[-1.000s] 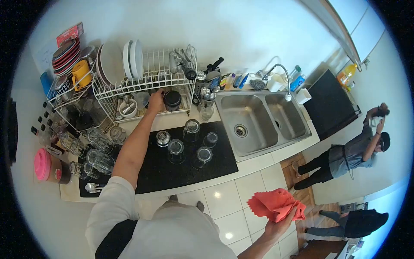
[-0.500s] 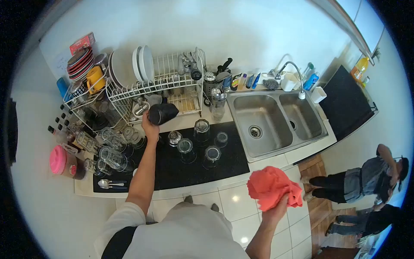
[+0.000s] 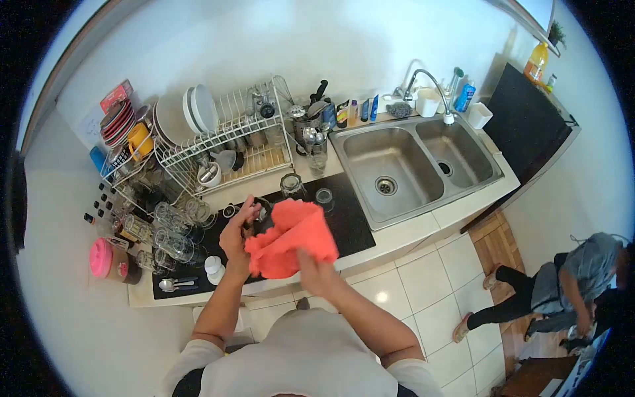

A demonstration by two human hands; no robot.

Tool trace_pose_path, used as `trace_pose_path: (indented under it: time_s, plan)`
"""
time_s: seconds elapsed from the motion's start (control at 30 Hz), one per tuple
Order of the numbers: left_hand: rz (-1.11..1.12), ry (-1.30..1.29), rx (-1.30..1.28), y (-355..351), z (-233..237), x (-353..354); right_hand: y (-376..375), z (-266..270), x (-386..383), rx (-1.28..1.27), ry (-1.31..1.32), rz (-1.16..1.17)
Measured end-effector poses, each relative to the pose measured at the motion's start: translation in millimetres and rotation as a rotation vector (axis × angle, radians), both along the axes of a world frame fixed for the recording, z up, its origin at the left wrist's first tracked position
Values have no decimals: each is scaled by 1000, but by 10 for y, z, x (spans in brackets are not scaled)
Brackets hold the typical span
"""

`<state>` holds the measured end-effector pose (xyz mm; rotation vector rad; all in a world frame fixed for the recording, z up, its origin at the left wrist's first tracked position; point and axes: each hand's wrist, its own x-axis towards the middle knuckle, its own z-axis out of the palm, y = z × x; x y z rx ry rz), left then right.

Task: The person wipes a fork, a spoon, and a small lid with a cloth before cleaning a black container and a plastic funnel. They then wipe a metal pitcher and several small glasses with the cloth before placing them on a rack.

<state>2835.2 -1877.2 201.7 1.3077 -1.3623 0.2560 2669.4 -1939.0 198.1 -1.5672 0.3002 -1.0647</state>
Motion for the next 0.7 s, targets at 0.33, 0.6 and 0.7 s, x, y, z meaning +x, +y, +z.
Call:
trace_pose_path:
  time_s: [0.33,0.6,0.7]
  plan:
    - [-267,-399,107,-106,38,-727,-399,-73,-625,991,-5,98]
    - [-364,324,230,-456,-101,-1125,-185,-244,-1301,893,-435,180]
    - [-339,259,273,-545,-136,-1313,-135,-206,-1400,818,-459,8]
